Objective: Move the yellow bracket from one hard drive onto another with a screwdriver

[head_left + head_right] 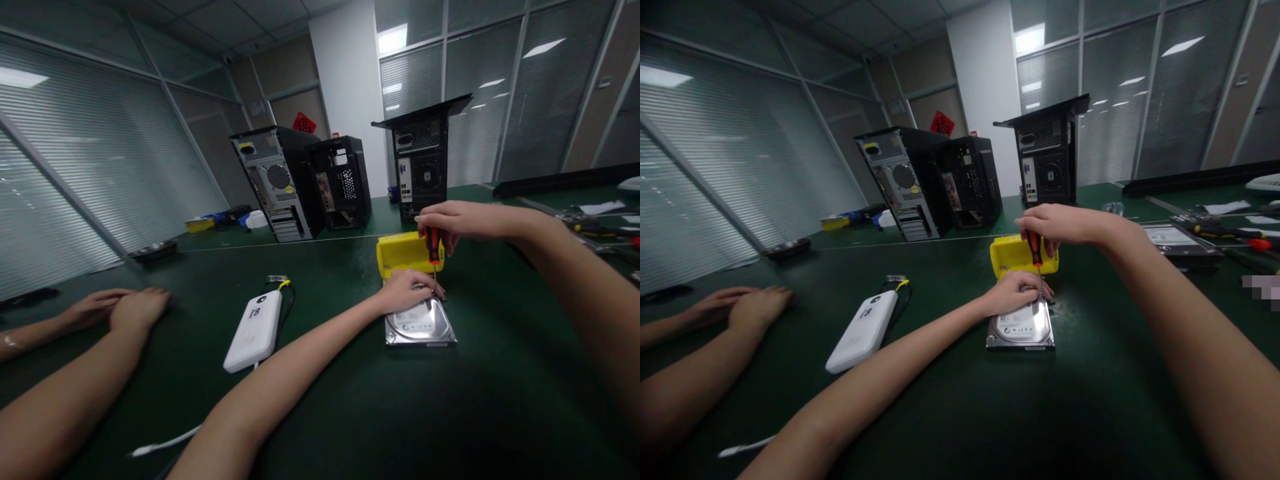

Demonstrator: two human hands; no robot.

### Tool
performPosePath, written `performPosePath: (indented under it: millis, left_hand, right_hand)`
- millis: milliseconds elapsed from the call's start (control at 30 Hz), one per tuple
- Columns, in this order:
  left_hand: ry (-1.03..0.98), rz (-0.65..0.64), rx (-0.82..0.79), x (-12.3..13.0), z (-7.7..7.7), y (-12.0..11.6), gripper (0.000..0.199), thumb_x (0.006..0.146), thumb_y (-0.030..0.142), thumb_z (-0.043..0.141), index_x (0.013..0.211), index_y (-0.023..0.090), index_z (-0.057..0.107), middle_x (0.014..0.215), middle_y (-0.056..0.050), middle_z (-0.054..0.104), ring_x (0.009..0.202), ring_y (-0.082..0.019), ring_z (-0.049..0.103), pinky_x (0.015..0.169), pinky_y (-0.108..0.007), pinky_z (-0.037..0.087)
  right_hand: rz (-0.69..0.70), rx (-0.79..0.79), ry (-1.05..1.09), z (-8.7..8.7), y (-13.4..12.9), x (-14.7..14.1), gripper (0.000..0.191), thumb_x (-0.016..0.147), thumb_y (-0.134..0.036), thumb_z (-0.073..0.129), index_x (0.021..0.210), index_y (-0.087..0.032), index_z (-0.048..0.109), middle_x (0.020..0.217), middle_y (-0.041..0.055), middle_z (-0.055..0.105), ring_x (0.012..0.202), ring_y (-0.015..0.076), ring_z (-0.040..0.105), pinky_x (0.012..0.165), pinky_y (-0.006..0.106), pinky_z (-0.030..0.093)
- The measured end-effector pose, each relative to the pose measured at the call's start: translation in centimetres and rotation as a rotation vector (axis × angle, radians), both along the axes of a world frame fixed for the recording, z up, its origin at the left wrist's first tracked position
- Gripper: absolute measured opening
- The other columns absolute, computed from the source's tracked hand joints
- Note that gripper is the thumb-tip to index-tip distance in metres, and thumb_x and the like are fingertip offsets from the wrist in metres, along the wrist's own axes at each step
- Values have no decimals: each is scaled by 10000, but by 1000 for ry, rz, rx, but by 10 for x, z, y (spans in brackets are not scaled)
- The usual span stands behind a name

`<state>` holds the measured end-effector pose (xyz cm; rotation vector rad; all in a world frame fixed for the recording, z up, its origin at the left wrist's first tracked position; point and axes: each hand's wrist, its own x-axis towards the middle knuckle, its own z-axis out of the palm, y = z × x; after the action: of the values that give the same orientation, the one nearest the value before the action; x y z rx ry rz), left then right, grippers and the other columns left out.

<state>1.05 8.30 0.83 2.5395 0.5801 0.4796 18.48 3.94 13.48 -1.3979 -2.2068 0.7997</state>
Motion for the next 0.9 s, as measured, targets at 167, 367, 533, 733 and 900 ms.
performPosePath:
  millis: [167, 367, 533, 733, 900]
  left_hand:
    - [13, 14, 5, 0, 1, -2, 270, 827, 190, 452, 925, 213, 703, 1043, 26, 685, 1012, -127, 595, 926, -231, 409]
    - [12, 55, 16, 0, 1, -3, 264, 822, 212, 460, 919, 227, 705, 1034, 38, 684, 998, -126, 594, 930, -234, 404]
    - [14, 64, 25, 0, 1, -3, 266, 824, 231, 457, 916, 229, 707, 1013, 37, 688, 984, -128, 596, 931, -237, 401]
    - [28, 49, 37, 1, 4, -3, 266, 820, 225, 456, 905, 231, 707, 1007, 42, 690, 1002, -130, 593, 934, -237, 401]
    - [24, 56, 35, 1, 4, -4, 265, 818, 225, 456, 900, 228, 708, 1001, 34, 694, 998, -136, 597, 934, -246, 406]
  right_hand:
    - [38, -12, -2, 0, 1, 1, 381, 860, -519, 391, 899, -177, 556, 837, 85, 657, 623, 165, 627, 598, 307, 536]
    - [34, -1, -14, 0, 3, 3, 408, 859, -543, 384, 898, -172, 548, 842, 79, 653, 640, 164, 640, 601, 296, 543]
    - [0, 5, -8, -1, 4, 5, 414, 851, -558, 394, 891, -174, 543, 826, 63, 646, 615, 144, 633, 594, 274, 543]
    - [-14, 7, 5, -1, 1, 6, 411, 847, -556, 408, 927, -179, 549, 842, 56, 646, 641, 138, 625, 621, 273, 532]
    - [-11, 6, 4, 1, -3, 4, 415, 840, -564, 413, 932, -181, 543, 845, 54, 639, 678, 150, 627, 643, 278, 524]
